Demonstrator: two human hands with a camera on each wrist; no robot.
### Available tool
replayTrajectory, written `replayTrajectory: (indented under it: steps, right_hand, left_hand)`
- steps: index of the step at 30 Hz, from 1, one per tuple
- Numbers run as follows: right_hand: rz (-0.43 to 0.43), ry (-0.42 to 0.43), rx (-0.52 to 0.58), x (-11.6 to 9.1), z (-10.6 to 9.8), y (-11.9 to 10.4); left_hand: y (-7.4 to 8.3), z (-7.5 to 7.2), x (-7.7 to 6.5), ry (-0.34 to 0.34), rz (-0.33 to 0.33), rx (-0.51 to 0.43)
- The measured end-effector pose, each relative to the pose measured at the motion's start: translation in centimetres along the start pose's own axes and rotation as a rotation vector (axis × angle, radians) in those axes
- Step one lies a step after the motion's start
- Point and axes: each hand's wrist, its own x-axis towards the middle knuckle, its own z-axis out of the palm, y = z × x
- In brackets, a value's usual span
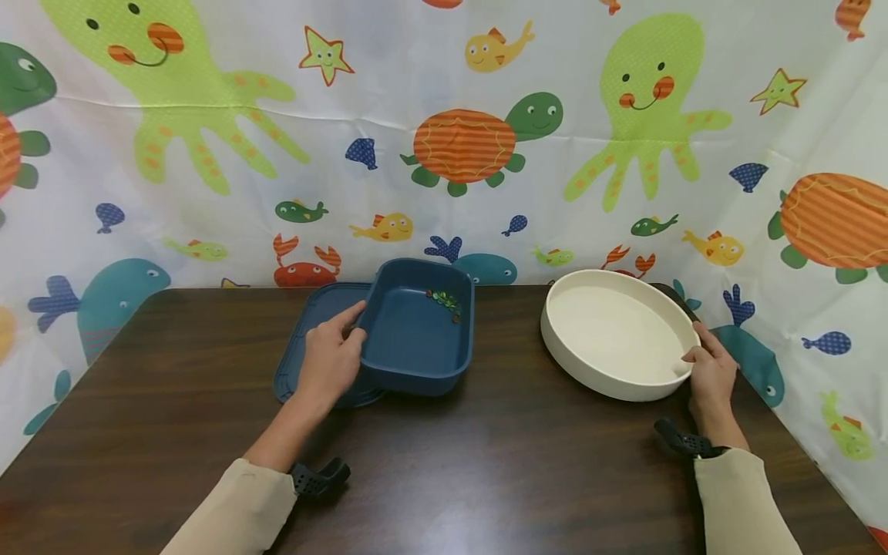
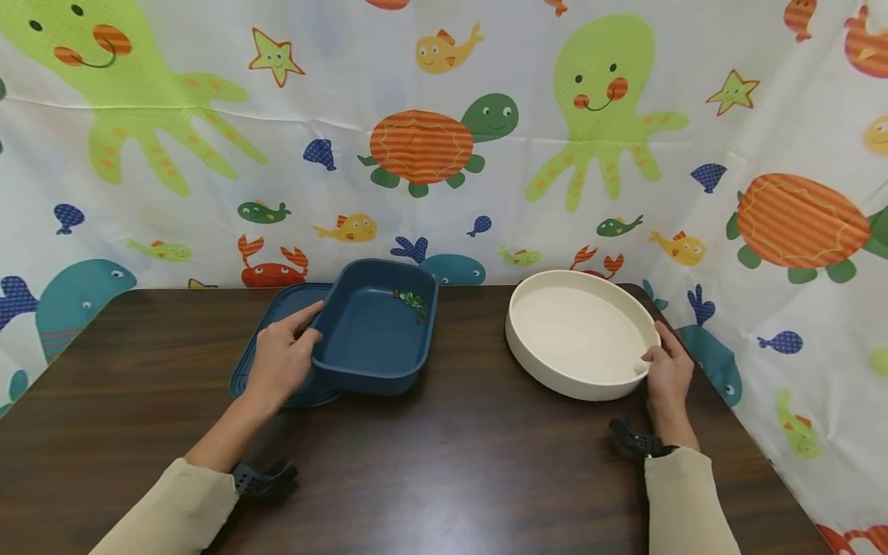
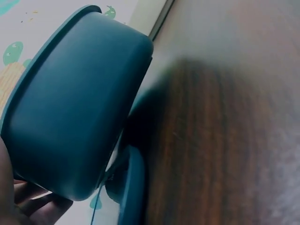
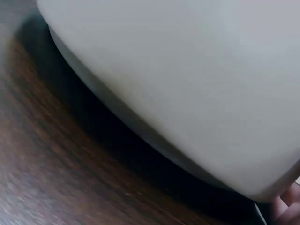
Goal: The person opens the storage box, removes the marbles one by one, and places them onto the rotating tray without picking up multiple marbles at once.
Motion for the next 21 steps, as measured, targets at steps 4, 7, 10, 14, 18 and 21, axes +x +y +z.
replayTrajectory:
  steps: [4,7,10,14,18,21]
  right_hand:
    - [-0.015,-0.038,-0.029,-0.3,0.9,0.0]
    - [-0.043,-0.085,-0.045,-0.6,1.8,-0.1]
    - [-0.07,-0.13,-0.047,-0.9,2.7,-0.2]
    - [-0.09,-0.18,-0.066,-1.4,3.6,-0.1]
    - [-0.101,-0.223,-0.08,-1.7,4.2,0.0]
    - [-0.101,-0.24,-0.074,-1.8,4.4,0.0]
  left_hand:
    - [-0.3,0.2,-0.2,0.022,0.013,0.016]
    - [-0.3,0.3,-0.2,0.05,0.029,0.015]
    - [-0.4,0.3,-0.2,0.071,0.032,0.014]
    - [-0.3,0.1,-0.1,0.082,0.027,0.027]
    - [-0.3,-0.1,0.0,0.077,0.027,0.05]
    - [-0.2,-0.5,0.2,0.05,0.045,0.096]
